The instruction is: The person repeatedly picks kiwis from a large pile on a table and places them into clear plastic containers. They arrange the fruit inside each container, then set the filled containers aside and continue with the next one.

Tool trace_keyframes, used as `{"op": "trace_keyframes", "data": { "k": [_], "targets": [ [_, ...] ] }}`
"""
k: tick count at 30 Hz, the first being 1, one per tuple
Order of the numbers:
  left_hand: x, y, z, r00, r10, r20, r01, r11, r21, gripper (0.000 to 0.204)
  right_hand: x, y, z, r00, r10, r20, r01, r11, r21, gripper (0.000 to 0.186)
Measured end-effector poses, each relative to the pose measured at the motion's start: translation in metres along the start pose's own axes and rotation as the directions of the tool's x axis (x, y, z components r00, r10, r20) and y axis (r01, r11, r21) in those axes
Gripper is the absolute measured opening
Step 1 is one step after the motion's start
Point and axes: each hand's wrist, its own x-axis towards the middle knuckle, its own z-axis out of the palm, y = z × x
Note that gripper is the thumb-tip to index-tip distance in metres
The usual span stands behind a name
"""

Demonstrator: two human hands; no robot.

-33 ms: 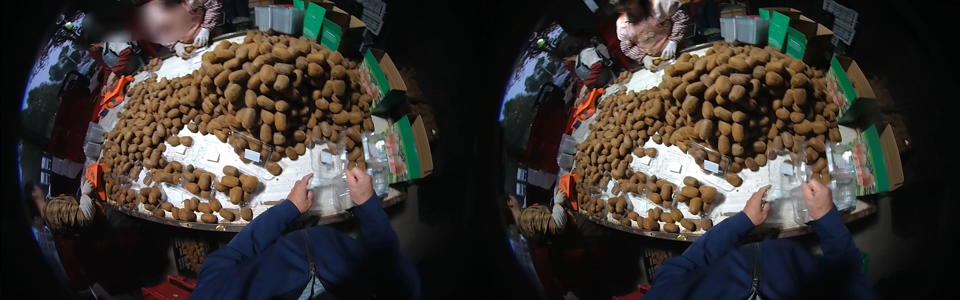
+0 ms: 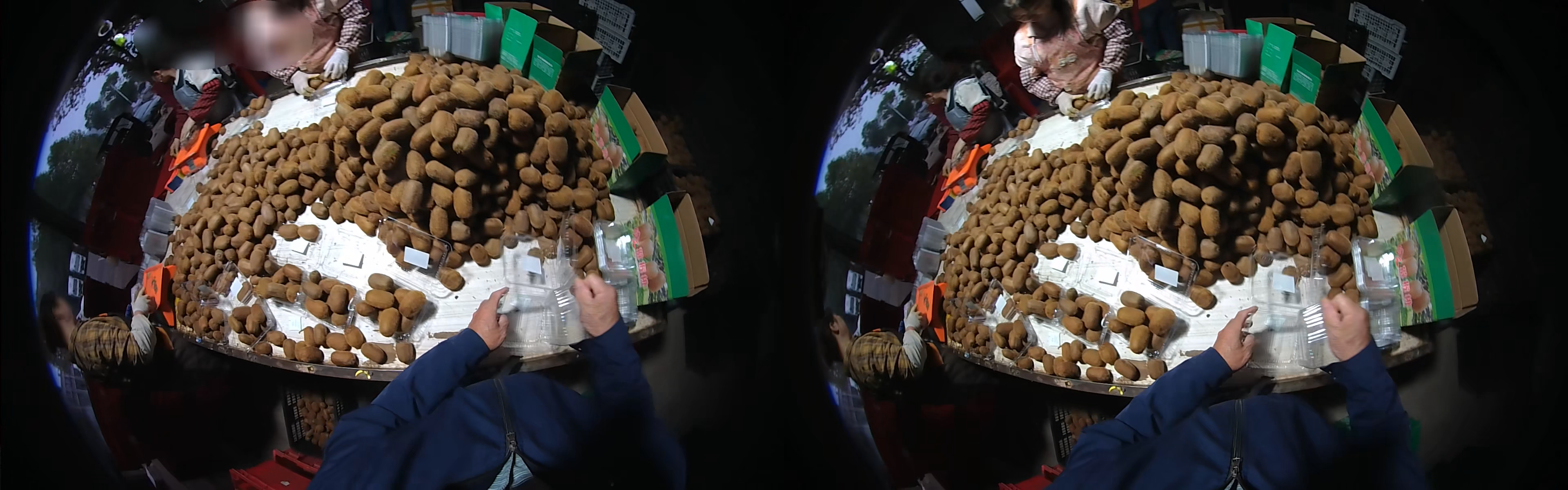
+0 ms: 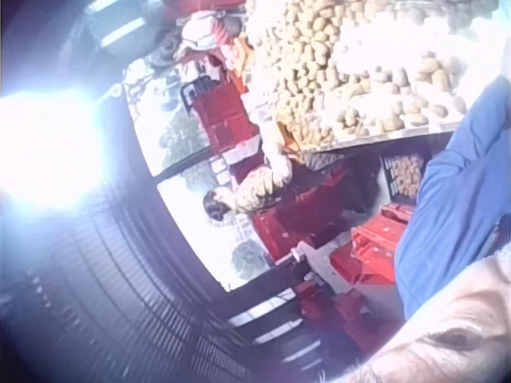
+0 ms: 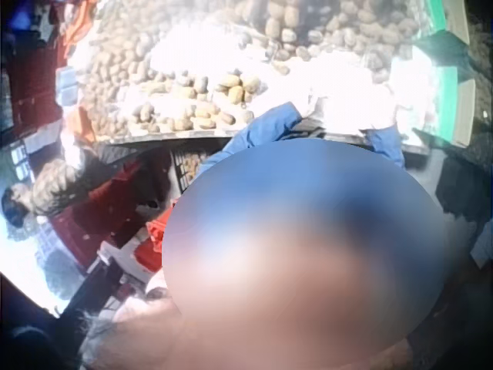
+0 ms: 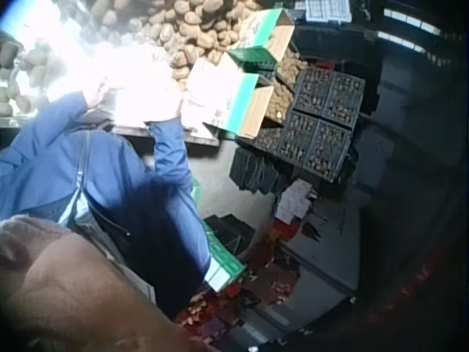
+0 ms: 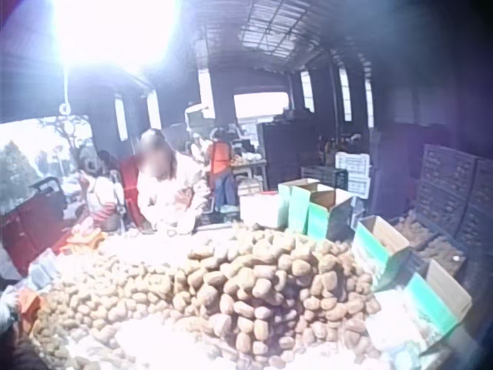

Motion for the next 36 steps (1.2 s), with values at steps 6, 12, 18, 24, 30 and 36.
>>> {"op": "trace_keyframes", "data": {
  "k": [6,12,18,24,30,36],
  "targets": [
    [-0.016,-0.072,-0.019,0.981,-0.097,-0.169,0.065,0.980,-0.185,0.048,0.038,0.026,-0.044,0.916,-0.207,-0.343,0.141,0.968,-0.206,0.023],
    [-0.054,-0.099,-0.016,0.887,0.120,-0.446,-0.099,0.993,0.070,0.048,0.068,0.049,-0.027,0.866,-0.308,-0.394,0.058,0.845,-0.532,0.024],
    [-0.069,-0.110,-0.018,0.912,-0.095,-0.399,0.053,0.992,-0.114,0.052,0.049,0.023,-0.028,0.910,-0.232,-0.343,0.057,0.891,-0.451,0.026],
    [-0.084,-0.122,-0.024,0.895,-0.081,-0.438,0.041,0.994,-0.101,0.051,0.023,0.006,-0.025,0.779,-0.518,-0.352,0.299,0.801,-0.518,0.018],
    [-0.075,-0.121,-0.023,0.900,-0.045,-0.434,-0.014,0.991,-0.133,0.053,-0.020,0.033,0.059,0.983,-0.177,0.053,0.178,0.830,-0.529,0.030],
    [-0.067,-0.096,-0.040,0.918,0.002,-0.396,0.053,0.990,0.129,0.049,-0.029,0.004,0.090,0.919,-0.383,-0.093,0.351,0.903,-0.249,0.016]
  ]
}}
